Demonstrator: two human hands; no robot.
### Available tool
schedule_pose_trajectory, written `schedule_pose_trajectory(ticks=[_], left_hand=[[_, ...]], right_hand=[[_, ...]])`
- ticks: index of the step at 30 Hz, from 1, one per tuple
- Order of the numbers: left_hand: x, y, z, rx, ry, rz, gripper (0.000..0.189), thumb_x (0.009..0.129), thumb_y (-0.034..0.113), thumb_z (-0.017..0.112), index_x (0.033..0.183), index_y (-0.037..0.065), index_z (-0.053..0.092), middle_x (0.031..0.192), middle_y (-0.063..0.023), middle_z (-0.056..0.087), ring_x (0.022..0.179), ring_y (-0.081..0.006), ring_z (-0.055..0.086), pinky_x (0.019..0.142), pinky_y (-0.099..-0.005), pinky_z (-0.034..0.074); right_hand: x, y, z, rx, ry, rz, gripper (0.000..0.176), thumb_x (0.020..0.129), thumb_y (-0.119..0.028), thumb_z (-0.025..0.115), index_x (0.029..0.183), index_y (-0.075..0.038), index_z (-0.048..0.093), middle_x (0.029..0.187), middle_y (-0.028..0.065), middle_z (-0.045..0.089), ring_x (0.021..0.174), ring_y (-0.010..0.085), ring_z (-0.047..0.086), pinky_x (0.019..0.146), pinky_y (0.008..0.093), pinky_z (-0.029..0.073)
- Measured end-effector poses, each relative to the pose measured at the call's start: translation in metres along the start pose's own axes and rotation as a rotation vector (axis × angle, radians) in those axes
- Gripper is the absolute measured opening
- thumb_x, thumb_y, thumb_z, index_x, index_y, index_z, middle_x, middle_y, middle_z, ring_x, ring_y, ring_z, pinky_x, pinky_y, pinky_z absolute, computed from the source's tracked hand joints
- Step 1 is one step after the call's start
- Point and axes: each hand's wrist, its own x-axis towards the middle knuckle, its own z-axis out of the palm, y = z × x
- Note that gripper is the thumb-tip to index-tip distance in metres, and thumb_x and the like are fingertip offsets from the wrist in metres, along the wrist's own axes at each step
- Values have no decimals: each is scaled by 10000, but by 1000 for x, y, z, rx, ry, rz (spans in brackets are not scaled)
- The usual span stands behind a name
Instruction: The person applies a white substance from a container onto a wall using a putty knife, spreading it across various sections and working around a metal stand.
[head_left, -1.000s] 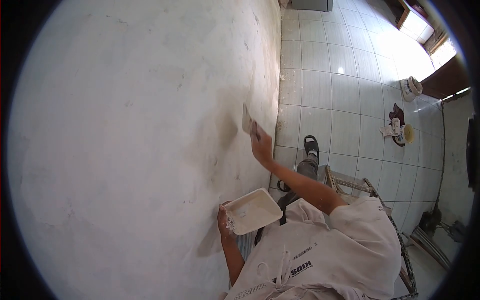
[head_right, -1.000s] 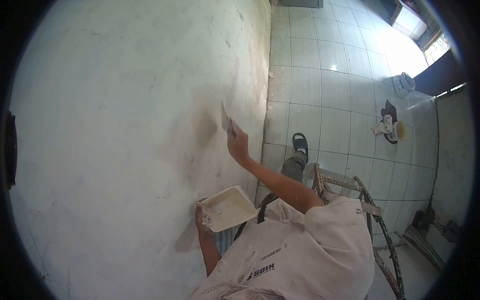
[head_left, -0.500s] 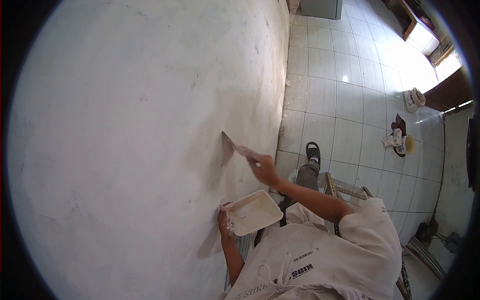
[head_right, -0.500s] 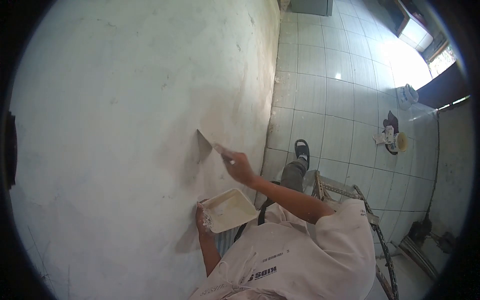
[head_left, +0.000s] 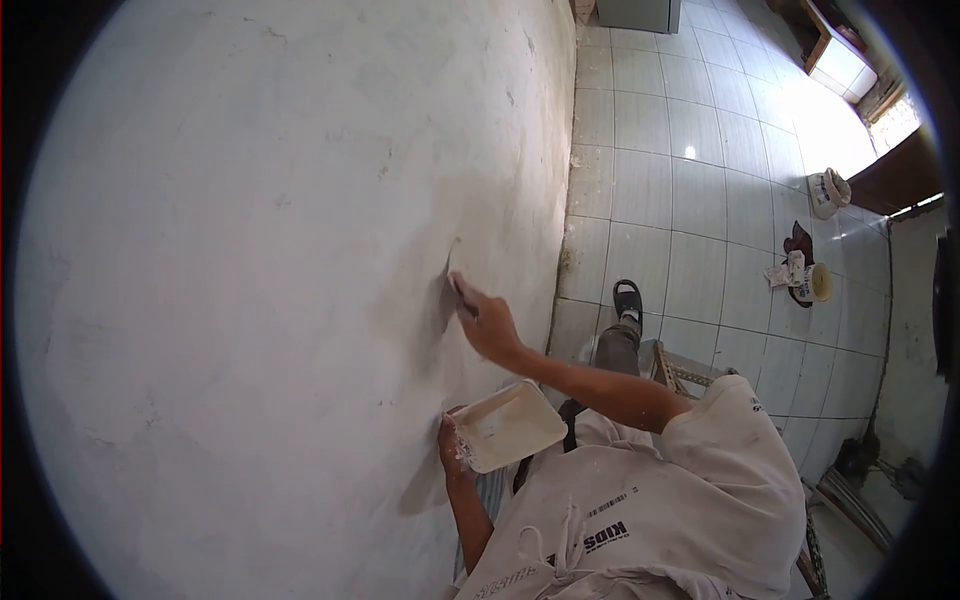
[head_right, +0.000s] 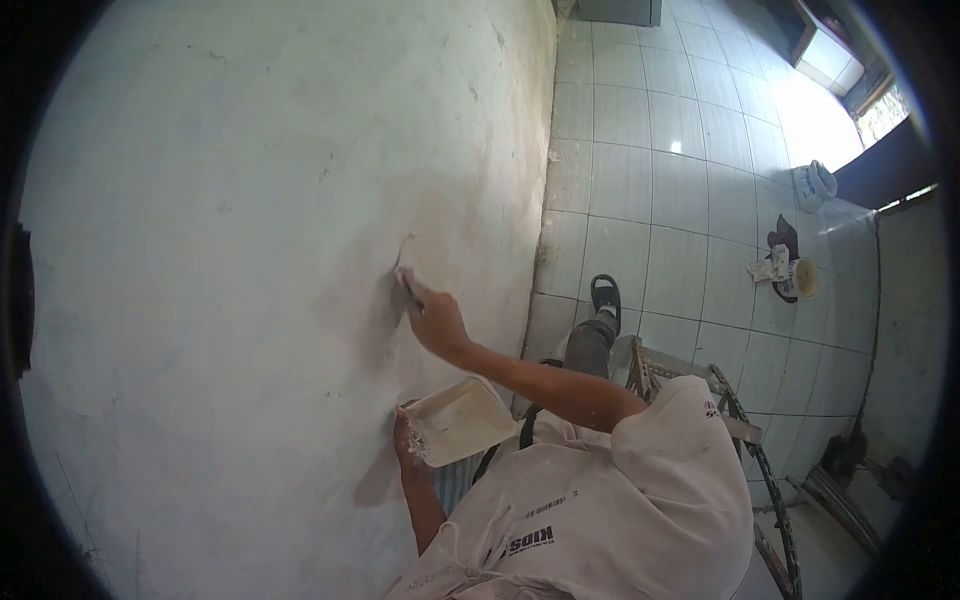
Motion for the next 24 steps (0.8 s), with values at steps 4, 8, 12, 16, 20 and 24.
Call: schedule_pose_trajectory(ticks=[4,8,12,16,20,24], left_hand=[[2,-1,-3,6,-70,-60,467,918,448,499,1069,9,557,953,-97,599,869,-210,586,780,-353,500],[13,-9,-15,51,-121,-51,483,913,483,498,1057,26,552,938,-94,600,847,-209,600,768,-356,514],[6,-6,-7,9,-99,-61,482,915,478,497,1062,23,548,926,-93,598,855,-210,596,772,-356,513],[4,-7,-6,7,-76,-23,476,921,463,496,1057,11,558,922,-92,600,855,-203,590,776,-351,502],[3,-7,-8,4,-54,-19,481,922,467,496,1050,8,563,927,-88,603,853,-198,589,781,-352,503],[9,-19,-20,-51,-62,-26,487,919,477,498,1048,13,570,939,-83,603,863,-190,584,786,-345,496]], right_hand=[[-33,10,-7,72,8,-341,463,852,-7,499,1313,-14,458,991,262,599,665,246,616,695,284,491],[-24,28,-36,136,-15,-140,342,876,-4,482,1214,27,523,851,107,629,690,105,531,657,254,465],[18,41,-54,243,163,-37,205,884,-10,481,1048,74,571,827,3,592,772,58,529,671,222,447],[61,47,-34,147,285,-51,266,892,-26,481,1121,84,559,835,26,617,741,56,525,665,237,451],[68,11,10,-37,278,-98,409,872,-37,507,1273,41,483,876,119,664,768,89,565,691,255,469],[20,-56,18,-63,148,-25,439,847,-22,530,1281,25,486,946,214,656,871,109,600,745,266,479]])
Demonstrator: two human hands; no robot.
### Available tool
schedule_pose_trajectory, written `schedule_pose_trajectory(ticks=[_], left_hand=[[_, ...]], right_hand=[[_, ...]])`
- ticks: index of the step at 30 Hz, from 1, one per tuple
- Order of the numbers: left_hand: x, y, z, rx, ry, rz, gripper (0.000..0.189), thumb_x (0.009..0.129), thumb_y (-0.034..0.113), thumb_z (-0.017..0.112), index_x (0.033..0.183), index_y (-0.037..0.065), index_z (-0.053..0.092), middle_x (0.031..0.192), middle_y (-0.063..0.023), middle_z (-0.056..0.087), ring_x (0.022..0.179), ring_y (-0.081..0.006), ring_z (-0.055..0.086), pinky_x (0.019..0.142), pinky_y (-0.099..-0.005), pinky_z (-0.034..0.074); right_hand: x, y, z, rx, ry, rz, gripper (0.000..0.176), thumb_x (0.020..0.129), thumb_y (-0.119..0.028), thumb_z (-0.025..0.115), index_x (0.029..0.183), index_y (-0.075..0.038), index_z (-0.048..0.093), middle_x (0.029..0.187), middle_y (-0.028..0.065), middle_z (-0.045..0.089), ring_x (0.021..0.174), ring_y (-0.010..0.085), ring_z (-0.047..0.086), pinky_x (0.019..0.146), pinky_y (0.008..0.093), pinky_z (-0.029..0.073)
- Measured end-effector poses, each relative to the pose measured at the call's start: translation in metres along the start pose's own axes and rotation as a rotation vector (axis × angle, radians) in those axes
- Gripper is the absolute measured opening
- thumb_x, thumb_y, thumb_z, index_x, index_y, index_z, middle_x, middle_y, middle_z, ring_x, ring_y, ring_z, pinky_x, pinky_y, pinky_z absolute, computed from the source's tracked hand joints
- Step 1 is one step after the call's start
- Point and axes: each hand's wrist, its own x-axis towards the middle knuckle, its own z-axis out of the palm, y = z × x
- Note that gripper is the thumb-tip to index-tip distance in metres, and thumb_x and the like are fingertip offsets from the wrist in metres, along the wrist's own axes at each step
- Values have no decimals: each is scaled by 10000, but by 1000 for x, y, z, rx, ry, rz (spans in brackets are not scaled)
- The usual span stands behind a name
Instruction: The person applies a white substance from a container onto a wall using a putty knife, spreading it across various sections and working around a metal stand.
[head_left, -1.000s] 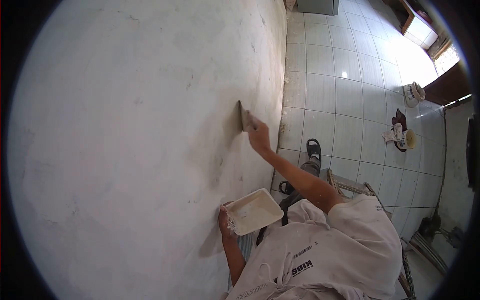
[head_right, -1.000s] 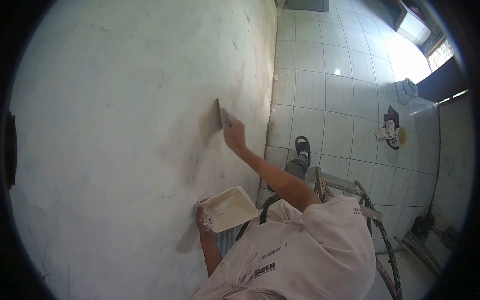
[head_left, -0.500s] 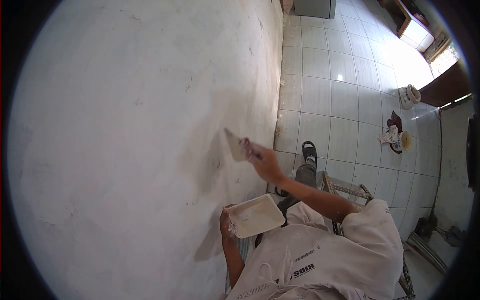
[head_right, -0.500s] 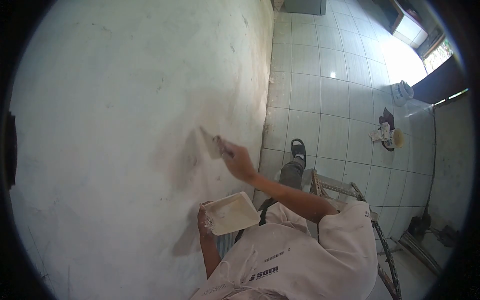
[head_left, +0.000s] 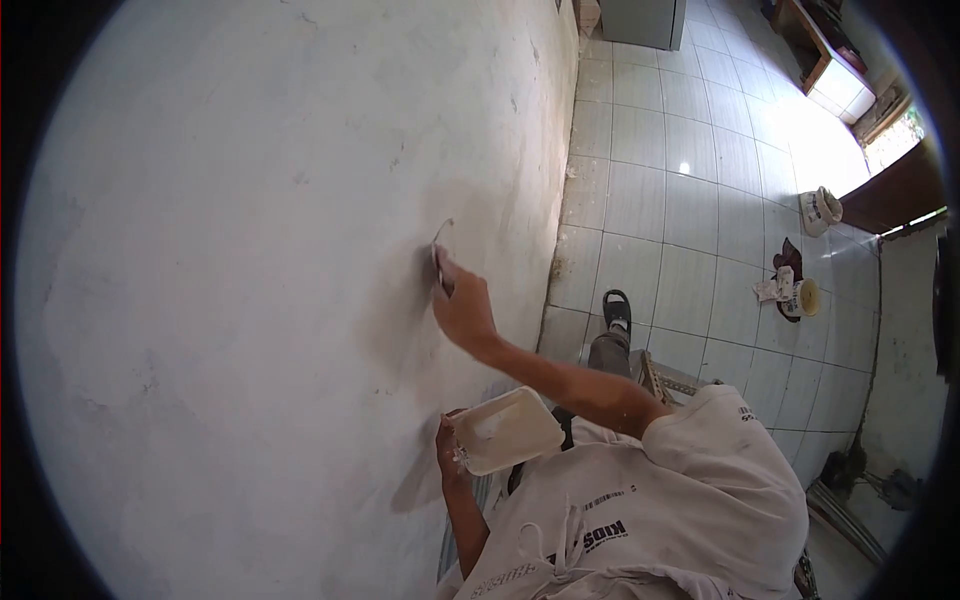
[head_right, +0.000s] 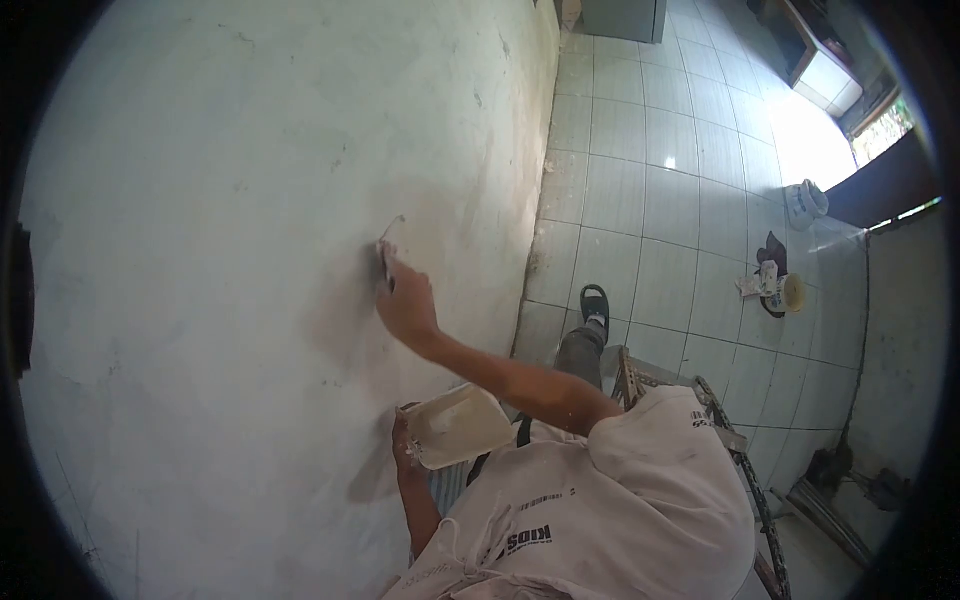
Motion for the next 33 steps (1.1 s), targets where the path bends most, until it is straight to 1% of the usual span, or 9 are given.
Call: schedule_pose_trajectory(ticks=[6,8,10,11,13,16,22,26,33], left_hand=[[0,-1,2,6,21,29,478,916,474,499,1054,23,578,944,-72,597,883,-180,572,792,-332,476],[0,-3,-3,-39,34,51,473,916,465,499,1053,20,578,944,-75,598,882,-186,574,792,-337,474],[-4,1,1,-18,48,60,476,915,467,500,1056,19,577,943,-77,599,881,-188,575,791,-339,474],[-4,0,4,9,59,63,480,914,470,501,1059,18,575,943,-79,599,879,-191,576,790,-340,473],[-2,-4,-1,-7,48,57,484,914,472,500,1062,16,573,943,-81,598,881,-195,576,791,-345,475],[-2,-6,-4,-39,40,47,492,914,476,498,1067,14,568,945,-83,595,889,-200,574,795,-352,478],[-4,-3,6,-97,57,55,480,928,461,483,1068,10,568,951,-80,593,899,-203,570,800,-358,480],[8,-21,-9,-142,32,72,469,934,452,479,1074,14,571,950,-76,593,883,-201,568,802,-359,482],[-2,-8,15,-215,91,107,472,926,460,494,1070,17,574,934,-76,597,849,-190,572,781,-336,485]], right_hand=[[-40,28,-22,369,126,-224,400,852,18,500,1250,7,536,921,68,652,734,68,528,664,251,459],[-31,45,-46,317,144,-20,322,865,13,491,1175,28,577,857,-1,604,681,34,480,598,201,420],[-11,58,-71,112,89,175,334,893,-48,477,1210,34,543,962,194,678,864,149,647,732,262,473],[2,75,-68,109,85,172,334,893,-48,477,1210,34,543,962,194,678,864,149,647,732,262,473],[28,128,-50,194,253,32,279,849,21,470,1096,59,593,736,-5,572,585,44,471,523,192,387],[72,180,0,305,341,-12,300,829,21,469,1097,51,599,708,-5,567,581,46,460,509,214,380],[71,59,5,179,119,-21,354,814,20,492,1156,68,568,775,15,601,586,51,462,518,224,409],[41,-11,-38,514,-45,-50,326,831,10,511,1149,46,573,844,25,618,631,50,494,545,217,433],[13,-21,-128,676,-48,18,308,865,-33,533,1164,33,560,970,54,636,732,100,586,604,208,479]])
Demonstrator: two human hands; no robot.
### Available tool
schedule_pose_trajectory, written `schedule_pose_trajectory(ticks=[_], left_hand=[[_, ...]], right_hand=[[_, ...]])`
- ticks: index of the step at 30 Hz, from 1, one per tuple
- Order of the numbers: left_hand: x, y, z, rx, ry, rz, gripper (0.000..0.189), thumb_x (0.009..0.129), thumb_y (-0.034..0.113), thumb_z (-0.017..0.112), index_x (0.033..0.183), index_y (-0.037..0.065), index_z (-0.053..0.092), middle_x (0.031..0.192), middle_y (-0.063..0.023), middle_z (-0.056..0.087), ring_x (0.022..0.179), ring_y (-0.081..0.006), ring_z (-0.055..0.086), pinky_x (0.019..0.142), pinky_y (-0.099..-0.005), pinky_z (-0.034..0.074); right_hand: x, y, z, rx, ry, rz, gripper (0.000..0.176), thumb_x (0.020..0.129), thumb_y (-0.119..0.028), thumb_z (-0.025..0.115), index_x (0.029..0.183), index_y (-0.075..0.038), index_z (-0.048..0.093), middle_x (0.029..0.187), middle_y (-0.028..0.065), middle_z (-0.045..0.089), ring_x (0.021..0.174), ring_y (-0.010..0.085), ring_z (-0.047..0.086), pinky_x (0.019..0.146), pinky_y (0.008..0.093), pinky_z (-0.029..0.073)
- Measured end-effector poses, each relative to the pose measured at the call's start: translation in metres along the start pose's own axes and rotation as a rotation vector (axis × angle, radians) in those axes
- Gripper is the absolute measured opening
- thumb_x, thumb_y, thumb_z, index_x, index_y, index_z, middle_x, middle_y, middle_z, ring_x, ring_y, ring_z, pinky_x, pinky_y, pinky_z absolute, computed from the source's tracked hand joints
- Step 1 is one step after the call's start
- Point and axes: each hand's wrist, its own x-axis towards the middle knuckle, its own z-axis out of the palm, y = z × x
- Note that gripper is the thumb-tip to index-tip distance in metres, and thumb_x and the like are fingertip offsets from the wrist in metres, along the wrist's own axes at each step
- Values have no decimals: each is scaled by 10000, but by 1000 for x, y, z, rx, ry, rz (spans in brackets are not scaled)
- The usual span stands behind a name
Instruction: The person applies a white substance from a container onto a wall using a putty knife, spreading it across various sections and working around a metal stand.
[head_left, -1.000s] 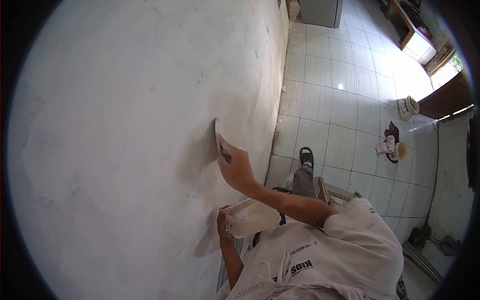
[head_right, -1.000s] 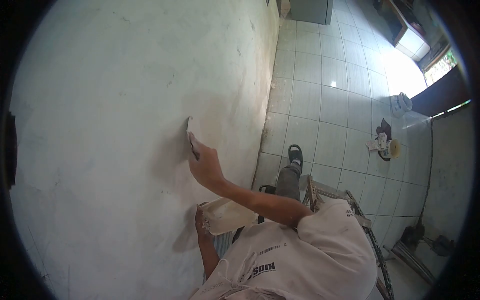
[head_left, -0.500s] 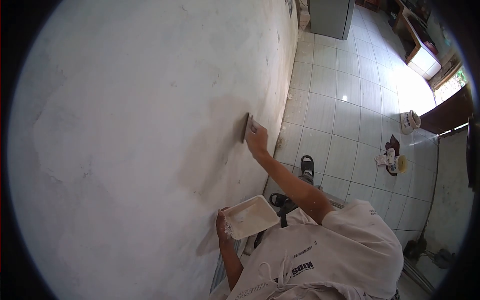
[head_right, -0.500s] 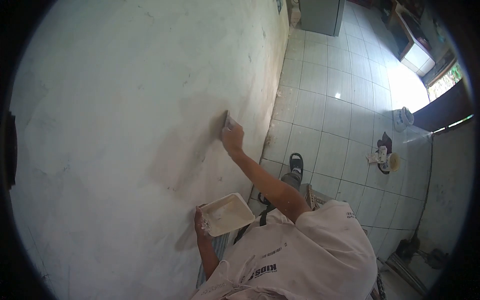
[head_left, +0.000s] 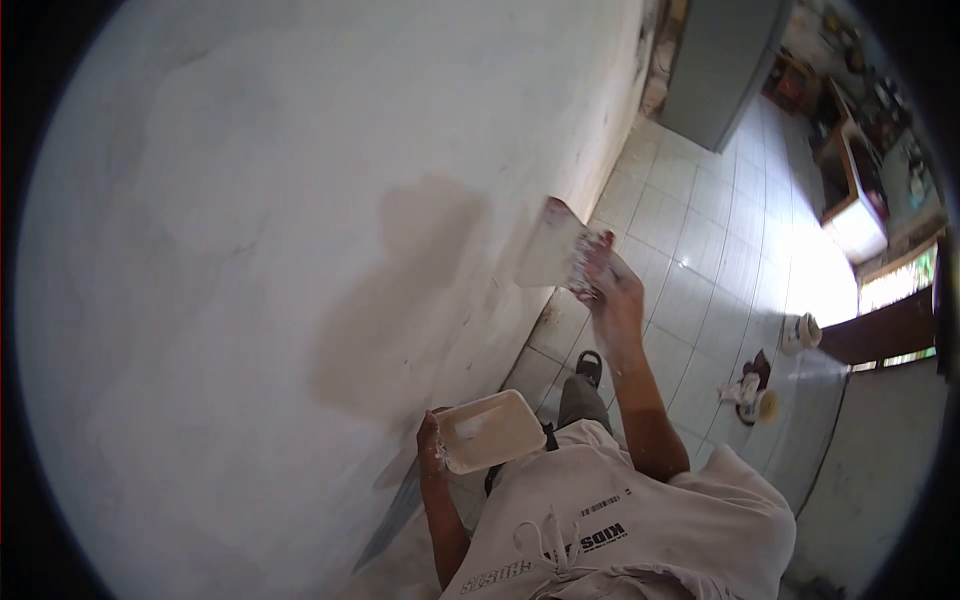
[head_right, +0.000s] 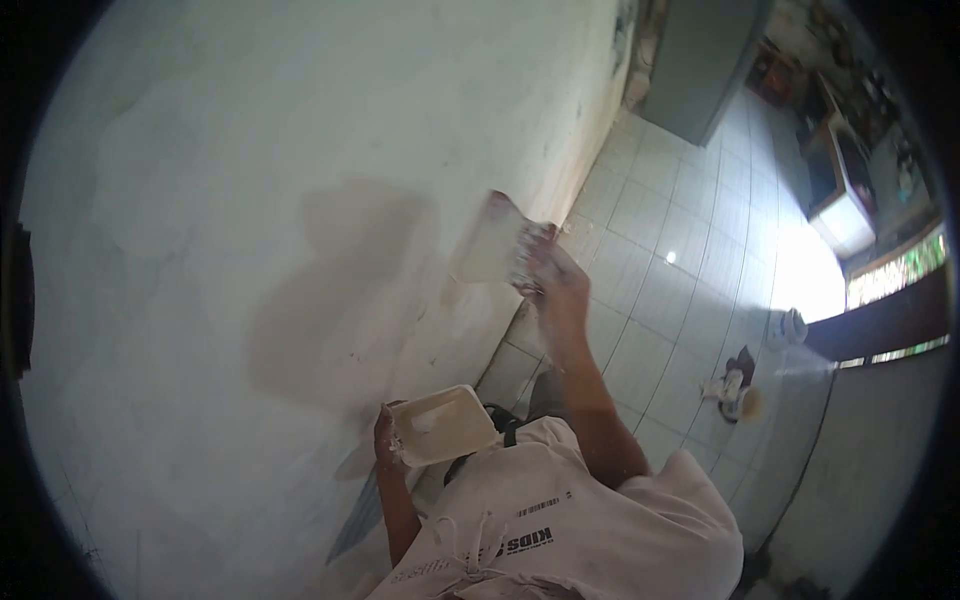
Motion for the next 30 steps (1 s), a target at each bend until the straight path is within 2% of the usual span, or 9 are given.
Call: schedule_pose_trajectory(ticks=[3,5,9,12,15,18,23,26,30], left_hand=[[-1,-7,1,-24,23,68,475,922,461,504,1072,16,573,927,-75,601,848,-184,577,770,-322,483],[3,-15,-2,17,79,119,483,921,463,507,1076,10,569,930,-75,603,856,-177,580,780,-318,478],[3,-29,2,-22,184,134,489,926,469,496,1076,10,570,935,-73,605,861,-169,577,787,-316,473],[2,-29,13,-2,237,145,487,930,469,489,1074,11,573,938,-70,605,859,-167,576,795,-319,469],[-11,-8,34,84,376,133,474,931,461,498,1064,13,576,943,-58,602,868,-145,578,772,-298,482],[-18,-30,56,-44,546,228,428,931,413,531,1098,20,567,991,-43,600,878,-138,578,786,-295,484],[-36,-67,101,-210,898,306,466,923,357,564,1239,20,505,1103,-51,571,1005,-168,549,904,-326,433],[-46,-106,104,-427,816,258,477,923,359,560,1253,20,497,1115,-56,569,1023,-181,546,914,-329,427],[-47,-142,119,-489,1011,265,463,923,385,551,1205,19,519,1093,-62,579,1016,-189,550,905,-330,431]], right_hand=[[10,18,-43,69,37,118,321,869,-42,523,1181,27,555,940,47,633,720,108,582,612,207,475],[21,43,-65,-69,230,203,269,843,-15,503,1099,11,585,888,36,617,686,107,557,613,228,469],[63,144,-108,-112,144,311,182,780,16,470,909,-48,583,822,21,582,698,110,563,632,265,496],[75,180,-49,-127,155,382,236,826,-8,493,1039,-37,590,855,23,573,722,122,568,629,266,477],[68,151,46,-16,47,400,353,834,35,512,1183,-16,521,964,38,571,786,119,567,650,241,467],[60,125,74,52,-48,411,403,837,63,507,1233,-5,476,1020,35,561,846,108,556,683,231,463],[60,30,47,98,-255,677,423,853,60,505,1266,-1,435,1169,53,546,912,111,556,741,229,472],[66,-24,29,101,-418,761,411,863,28,518,1265,-4,435,1165,61,547,923,123,566,748,239,491],[74,-61,-13,-60,-563,855,387,877,-19,511,1257,-4,439,1121,66,560,951,133,571,766,240,501]])
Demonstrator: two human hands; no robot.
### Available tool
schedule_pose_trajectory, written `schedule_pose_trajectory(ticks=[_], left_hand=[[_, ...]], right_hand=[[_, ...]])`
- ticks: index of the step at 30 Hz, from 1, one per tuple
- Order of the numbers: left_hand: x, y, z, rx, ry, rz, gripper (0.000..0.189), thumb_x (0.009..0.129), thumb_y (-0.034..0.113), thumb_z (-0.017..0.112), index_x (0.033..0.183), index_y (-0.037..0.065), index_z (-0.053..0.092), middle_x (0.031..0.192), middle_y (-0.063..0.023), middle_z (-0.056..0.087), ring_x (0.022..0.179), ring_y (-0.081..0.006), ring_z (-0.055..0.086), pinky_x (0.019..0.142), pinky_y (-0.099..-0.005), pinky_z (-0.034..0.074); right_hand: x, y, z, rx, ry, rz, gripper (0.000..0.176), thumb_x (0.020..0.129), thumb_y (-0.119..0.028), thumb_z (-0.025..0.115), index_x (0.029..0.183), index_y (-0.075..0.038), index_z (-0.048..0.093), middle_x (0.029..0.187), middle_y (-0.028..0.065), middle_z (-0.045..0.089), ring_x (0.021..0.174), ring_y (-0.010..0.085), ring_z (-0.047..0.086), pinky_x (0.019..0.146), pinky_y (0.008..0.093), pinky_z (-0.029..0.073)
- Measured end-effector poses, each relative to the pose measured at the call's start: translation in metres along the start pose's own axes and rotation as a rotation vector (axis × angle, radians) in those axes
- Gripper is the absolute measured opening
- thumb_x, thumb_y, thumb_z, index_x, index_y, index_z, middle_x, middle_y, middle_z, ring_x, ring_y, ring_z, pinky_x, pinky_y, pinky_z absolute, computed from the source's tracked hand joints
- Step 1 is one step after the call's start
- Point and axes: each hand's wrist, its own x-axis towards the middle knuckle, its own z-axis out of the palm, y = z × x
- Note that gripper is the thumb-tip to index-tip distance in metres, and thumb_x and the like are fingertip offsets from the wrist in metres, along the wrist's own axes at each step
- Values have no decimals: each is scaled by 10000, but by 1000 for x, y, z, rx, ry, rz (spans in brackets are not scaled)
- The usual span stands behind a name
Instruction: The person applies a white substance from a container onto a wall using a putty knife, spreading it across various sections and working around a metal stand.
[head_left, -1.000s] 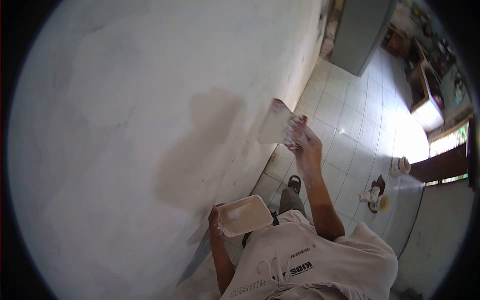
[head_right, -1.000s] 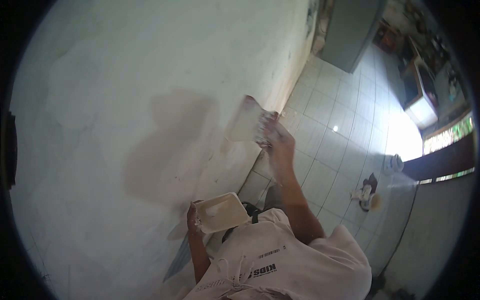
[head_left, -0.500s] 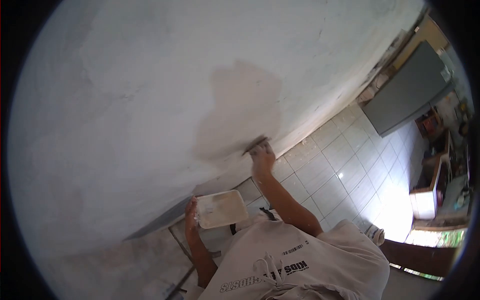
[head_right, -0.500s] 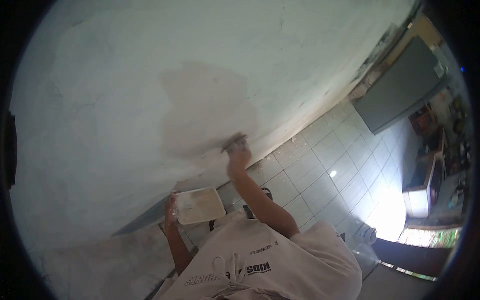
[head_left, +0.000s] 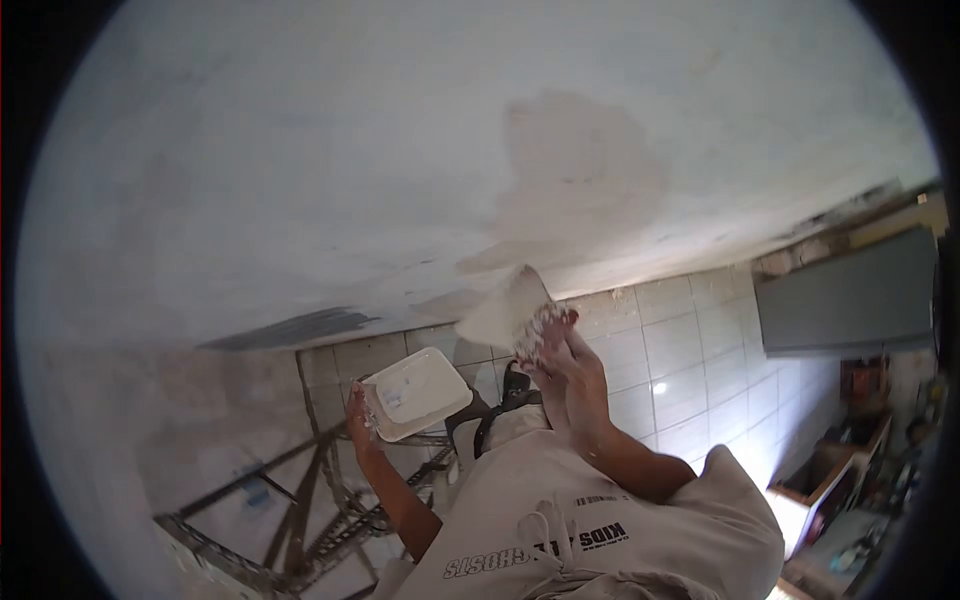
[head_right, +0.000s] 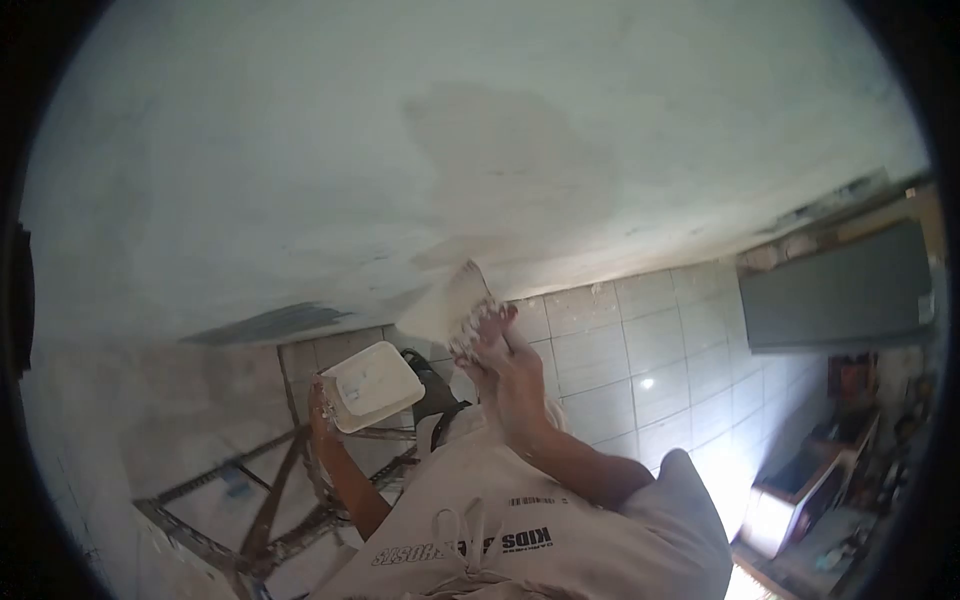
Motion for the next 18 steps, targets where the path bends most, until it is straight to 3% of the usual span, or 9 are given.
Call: schedule_pose_trajectory(ticks=[2,5,8,11,18], left_hand=[[-7,-6,-4,56,-59,44,483,899,445,563,1167,47,514,1037,-63,589,925,-204,595,837,-352,485],[-16,-15,-7,-42,-68,50,497,899,458,559,1157,35,513,1034,-66,587,913,-200,594,830,-351,488],[-23,-12,-3,-98,18,31,515,902,408,581,1224,15,495,1121,-63,569,1020,-195,555,907,-333,440],[-20,-15,-10,-111,-6,18,532,900,420,580,1223,6,494,1122,-70,571,1013,-187,560,898,-320,444],[-24,-2,-6,-101,14,82,489,913,404,569,1200,13,508,1088,-65,577,974,-166,564,873,-305,450]], right_hand=[[2,9,-34,-55,-42,167,365,870,15,471,1234,20,440,1108,79,555,990,174,561,817,317,491],[19,30,-83,-54,-10,395,336,860,17,454,1196,19,462,1107,96,564,984,204,570,821,327,495],[41,63,-120,-55,129,423,277,855,16,425,1125,5,489,1085,103,567,975,217,568,817,330,494],[62,89,-146,-68,162,425,275,843,4,442,1113,-11,489,1015,103,584,942,218,589,822,352,517],[68,85,-121,-144,138,315,243,834,-26,436,1070,-49,487,1011,86,557,921,210,563,809,358,494]])
